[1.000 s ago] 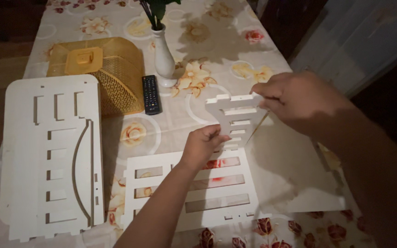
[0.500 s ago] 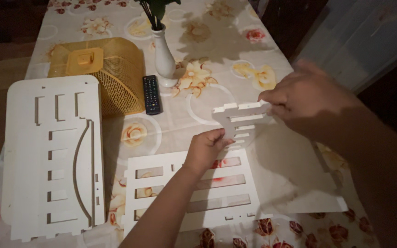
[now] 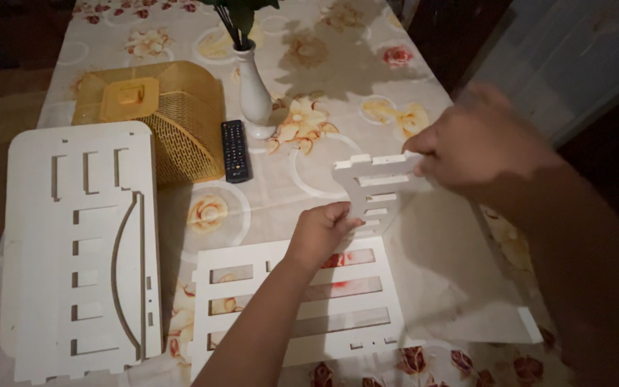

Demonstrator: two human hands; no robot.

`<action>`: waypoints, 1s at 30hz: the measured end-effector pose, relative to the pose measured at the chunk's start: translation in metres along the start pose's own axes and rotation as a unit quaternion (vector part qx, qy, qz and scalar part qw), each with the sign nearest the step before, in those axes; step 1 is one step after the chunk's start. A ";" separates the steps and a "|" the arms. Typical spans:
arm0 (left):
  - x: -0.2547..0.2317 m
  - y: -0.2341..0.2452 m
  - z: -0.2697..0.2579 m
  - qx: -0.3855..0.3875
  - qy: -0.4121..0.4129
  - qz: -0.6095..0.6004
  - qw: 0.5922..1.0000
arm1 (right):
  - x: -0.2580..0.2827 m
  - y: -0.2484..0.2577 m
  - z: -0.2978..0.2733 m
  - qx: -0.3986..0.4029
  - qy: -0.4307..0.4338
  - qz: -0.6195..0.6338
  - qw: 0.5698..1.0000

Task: The person uses a screwdriver to tighten screws on white plastic furniture panels, then aligns and interlocks multiple panels to form a box-like structure. The person repeatedly adjusts the panels and secures them together.

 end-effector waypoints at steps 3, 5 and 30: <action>0.004 -0.001 0.001 0.024 -0.006 -0.041 0.999 | -0.005 -0.007 0.003 -0.021 0.007 0.022 1.000; 0.001 0.002 0.001 0.017 0.014 0.003 1.000 | -0.007 -0.009 0.004 -0.077 0.033 0.024 0.996; 0.051 0.253 -0.204 -0.348 0.309 0.411 0.784 | 0.251 -0.047 -0.046 -0.106 0.239 0.359 0.896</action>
Point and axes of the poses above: each hand's wrist, its own z-axis towards the middle knuckle, its own y-axis out of the back of the hand, x = y × z, the point moved 2 cm from there along z, towards the middle knuckle, and after that the axes turned 2 degrees about -z, right-handed, at the moved point
